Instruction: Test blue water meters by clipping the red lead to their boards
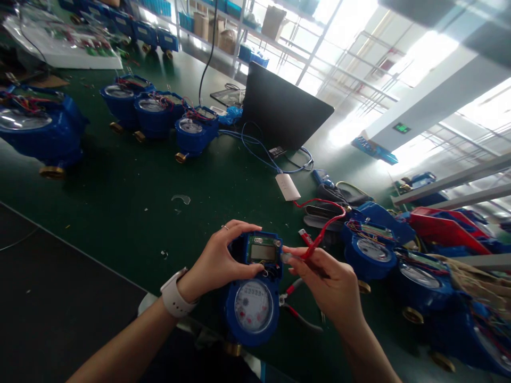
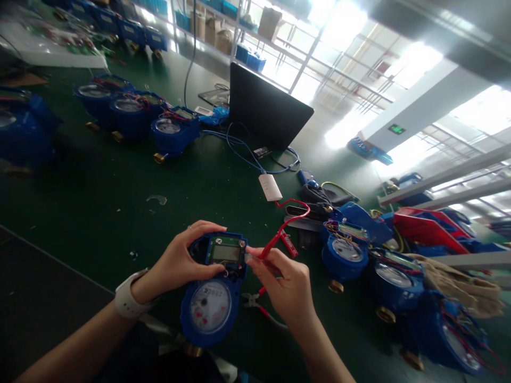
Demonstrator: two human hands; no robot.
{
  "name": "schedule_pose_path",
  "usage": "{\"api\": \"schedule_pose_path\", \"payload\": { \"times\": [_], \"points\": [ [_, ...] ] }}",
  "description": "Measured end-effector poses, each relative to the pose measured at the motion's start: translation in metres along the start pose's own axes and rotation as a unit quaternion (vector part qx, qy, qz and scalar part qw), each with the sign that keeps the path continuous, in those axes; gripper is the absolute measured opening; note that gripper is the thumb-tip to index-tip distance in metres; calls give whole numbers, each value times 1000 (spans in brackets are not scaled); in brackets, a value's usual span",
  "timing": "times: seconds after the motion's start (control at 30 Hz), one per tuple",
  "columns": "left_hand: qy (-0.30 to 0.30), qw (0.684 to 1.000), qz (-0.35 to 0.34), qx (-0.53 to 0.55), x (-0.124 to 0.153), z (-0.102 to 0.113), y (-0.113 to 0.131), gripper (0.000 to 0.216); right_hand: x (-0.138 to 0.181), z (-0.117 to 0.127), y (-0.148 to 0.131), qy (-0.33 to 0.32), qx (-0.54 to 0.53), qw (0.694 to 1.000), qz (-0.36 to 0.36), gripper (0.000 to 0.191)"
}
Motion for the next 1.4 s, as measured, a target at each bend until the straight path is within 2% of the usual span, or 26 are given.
{"api": "schedule_pose_path", "payload": {
  "times": [0.27, 0.5, 1.4],
  "points": [
    [5, 1000, -16, -13, 1, 0, 1, 54, 1, -1, -2, -3, 21, 1000, 19, 14],
    [6, 999, -29, -31, 2, -2, 4, 54, -6, 0, -8, -41, 24, 999, 21, 15],
    [7, 999, -27, -32, 1, -2, 2, 54, -5, 0, -8, -38, 22, 999, 14, 14]
  ]
}}
Point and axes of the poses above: each hand's wrist, its own x-axis away from the middle knuckle, its own z-axis out of the back of the hand, y = z × x, the point moved 2 cm from there along -x, towards the middle knuckle, and after that the axes turned 13 degrees about y, right-handed, at the moved point
